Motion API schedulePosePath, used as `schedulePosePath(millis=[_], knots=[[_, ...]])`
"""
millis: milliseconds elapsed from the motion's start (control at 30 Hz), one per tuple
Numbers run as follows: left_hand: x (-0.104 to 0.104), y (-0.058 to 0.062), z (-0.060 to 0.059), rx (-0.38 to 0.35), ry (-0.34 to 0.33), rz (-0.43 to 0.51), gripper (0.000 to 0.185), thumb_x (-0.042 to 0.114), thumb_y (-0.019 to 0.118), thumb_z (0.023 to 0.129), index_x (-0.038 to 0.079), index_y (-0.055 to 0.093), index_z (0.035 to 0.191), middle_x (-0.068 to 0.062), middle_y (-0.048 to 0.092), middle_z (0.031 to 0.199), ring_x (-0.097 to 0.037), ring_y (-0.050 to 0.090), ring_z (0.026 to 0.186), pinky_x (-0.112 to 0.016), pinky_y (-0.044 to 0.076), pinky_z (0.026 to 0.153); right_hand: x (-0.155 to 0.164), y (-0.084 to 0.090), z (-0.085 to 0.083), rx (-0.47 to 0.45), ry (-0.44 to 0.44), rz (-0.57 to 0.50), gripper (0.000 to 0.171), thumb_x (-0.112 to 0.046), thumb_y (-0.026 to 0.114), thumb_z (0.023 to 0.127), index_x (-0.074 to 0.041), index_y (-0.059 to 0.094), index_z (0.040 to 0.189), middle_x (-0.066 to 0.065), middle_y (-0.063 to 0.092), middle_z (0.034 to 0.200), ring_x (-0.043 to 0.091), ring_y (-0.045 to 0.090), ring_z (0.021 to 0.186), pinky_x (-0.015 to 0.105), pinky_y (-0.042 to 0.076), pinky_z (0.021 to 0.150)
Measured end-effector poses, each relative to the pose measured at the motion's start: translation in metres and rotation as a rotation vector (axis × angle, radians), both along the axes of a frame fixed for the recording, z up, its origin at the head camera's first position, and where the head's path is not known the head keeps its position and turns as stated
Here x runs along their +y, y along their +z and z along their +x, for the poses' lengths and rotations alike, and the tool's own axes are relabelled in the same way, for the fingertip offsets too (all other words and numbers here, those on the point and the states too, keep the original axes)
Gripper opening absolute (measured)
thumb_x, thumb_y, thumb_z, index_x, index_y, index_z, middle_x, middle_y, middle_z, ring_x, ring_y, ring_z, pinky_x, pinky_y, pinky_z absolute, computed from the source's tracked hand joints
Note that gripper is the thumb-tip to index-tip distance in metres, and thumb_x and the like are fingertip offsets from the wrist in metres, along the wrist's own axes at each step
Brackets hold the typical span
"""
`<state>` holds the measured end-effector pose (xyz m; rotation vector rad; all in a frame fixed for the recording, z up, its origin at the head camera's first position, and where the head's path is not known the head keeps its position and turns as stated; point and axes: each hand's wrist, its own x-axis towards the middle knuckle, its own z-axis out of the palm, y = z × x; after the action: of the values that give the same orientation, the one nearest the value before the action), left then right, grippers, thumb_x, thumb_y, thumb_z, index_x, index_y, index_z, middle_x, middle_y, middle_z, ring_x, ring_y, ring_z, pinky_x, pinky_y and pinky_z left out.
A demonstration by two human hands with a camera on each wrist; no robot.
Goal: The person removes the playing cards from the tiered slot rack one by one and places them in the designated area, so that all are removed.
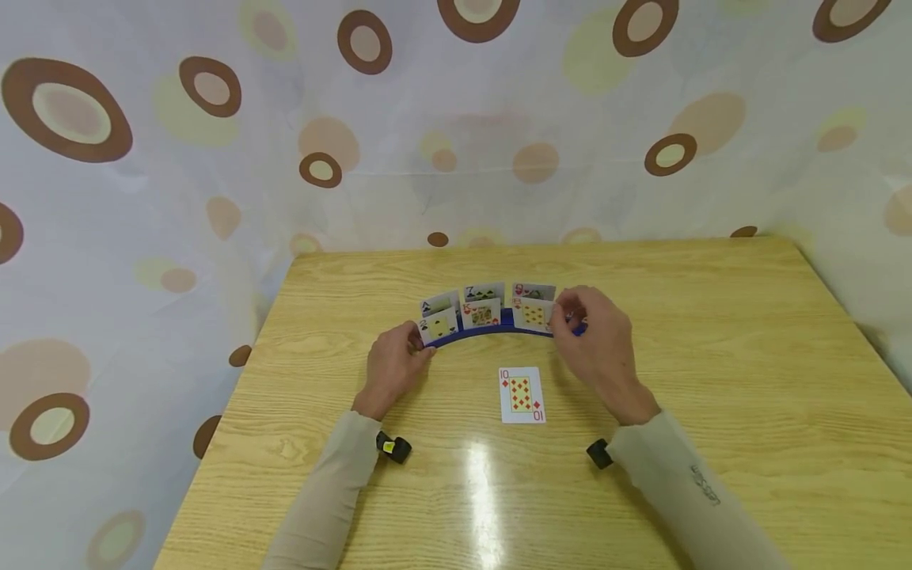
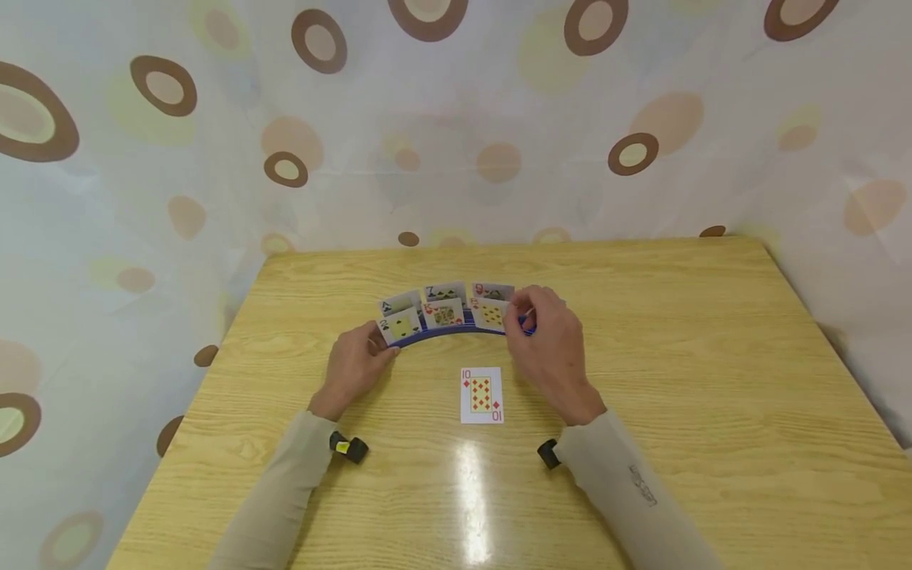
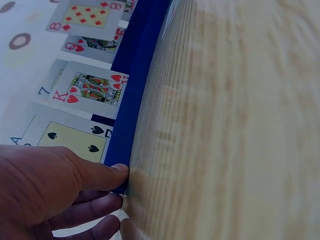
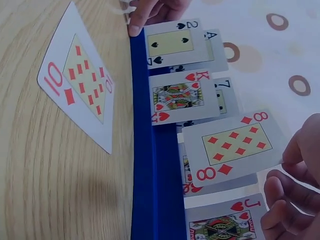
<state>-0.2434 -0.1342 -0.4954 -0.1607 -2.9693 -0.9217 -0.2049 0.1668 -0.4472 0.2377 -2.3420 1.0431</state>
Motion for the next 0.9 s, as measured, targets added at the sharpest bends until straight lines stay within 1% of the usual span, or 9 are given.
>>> schedulePosePath(millis=[100, 200, 300, 400, 633, 733, 900], knots=[[-0.001, -0.001, 0.0, 0.002, 0.0, -0.003, 0.028, 0.025, 0.078, 0.092, 0.008, 0.068, 0.112, -0.005, 0.073, 0.097, -0.018, 0.063, 0.082, -0.034, 0.05, 0.074, 0.004, 0.002, 0.004, -0.041, 0.007, -0.039, 0.005, -0.011, 0.062, 0.096, -0.007, 0.066, 0.097, 0.004, 0.067, 0.081, 0.013, 0.056, 0.067, 0.018, 0.041, 0.054], [-0.001, -0.003, -0.001, 0.008, 0.003, -0.007, 0.028, 0.026, 0.078, 0.092, 0.009, 0.068, 0.111, -0.005, 0.073, 0.096, -0.018, 0.063, 0.081, -0.033, 0.05, 0.073, 0.008, 0.001, 0.008, -0.101, 0.006, -0.06, 0.005, -0.01, 0.061, 0.096, -0.008, 0.064, 0.095, 0.004, 0.066, 0.078, 0.014, 0.056, 0.066, 0.017, 0.042, 0.057], [-0.002, -0.004, -0.002, 0.014, 0.002, -0.007, 0.027, 0.026, 0.078, 0.092, 0.009, 0.068, 0.11, -0.005, 0.073, 0.095, -0.018, 0.063, 0.08, -0.033, 0.05, 0.072, 0.013, -0.004, 0.011, -0.163, -0.001, -0.072, 0.004, -0.01, 0.06, 0.094, -0.009, 0.064, 0.095, 0.004, 0.066, 0.079, 0.015, 0.057, 0.068, 0.016, 0.044, 0.06], [-0.002, -0.004, -0.002, 0.015, -0.003, -0.004, 0.027, 0.025, 0.078, 0.092, 0.008, 0.067, 0.111, -0.005, 0.073, 0.095, -0.018, 0.063, 0.08, -0.033, 0.049, 0.072, 0.019, -0.008, 0.016, -0.209, -0.014, -0.065, 0.004, -0.01, 0.059, 0.094, -0.01, 0.063, 0.096, 0.004, 0.066, 0.08, 0.015, 0.057, 0.07, 0.016, 0.045, 0.063], [-0.002, -0.003, 0.0, 0.015, 0.0, 0.005, 0.028, 0.025, 0.077, 0.092, 0.007, 0.067, 0.112, -0.006, 0.073, 0.096, -0.018, 0.062, 0.079, -0.032, 0.049, 0.071, 0.03, -0.019, 0.023, -0.316, -0.027, -0.042, 0.004, -0.013, 0.06, 0.094, -0.01, 0.062, 0.094, 0.006, 0.066, 0.079, 0.017, 0.059, 0.071, 0.021, 0.046, 0.06], [-0.002, -0.002, 0.0, 0.016, -0.001, 0.011, 0.029, 0.024, 0.077, 0.092, 0.007, 0.067, 0.112, -0.007, 0.073, 0.096, -0.018, 0.062, 0.079, -0.032, 0.049, 0.071, 0.033, -0.023, 0.025, -0.367, -0.037, -0.031, 0.004, -0.014, 0.06, 0.093, -0.01, 0.063, 0.093, 0.006, 0.066, 0.078, 0.018, 0.058, 0.07, 0.022, 0.047, 0.061], [-0.001, -0.003, 0.0, 0.019, -0.006, 0.015, 0.028, 0.024, 0.077, 0.092, 0.007, 0.067, 0.112, -0.007, 0.073, 0.096, -0.018, 0.061, 0.079, -0.032, 0.048, 0.07, 0.036, -0.028, 0.028, -0.457, -0.05, 0.001, 0.009, -0.018, 0.062, 0.093, -0.009, 0.064, 0.093, 0.008, 0.066, 0.08, 0.018, 0.058, 0.072, 0.022, 0.046, 0.063]])
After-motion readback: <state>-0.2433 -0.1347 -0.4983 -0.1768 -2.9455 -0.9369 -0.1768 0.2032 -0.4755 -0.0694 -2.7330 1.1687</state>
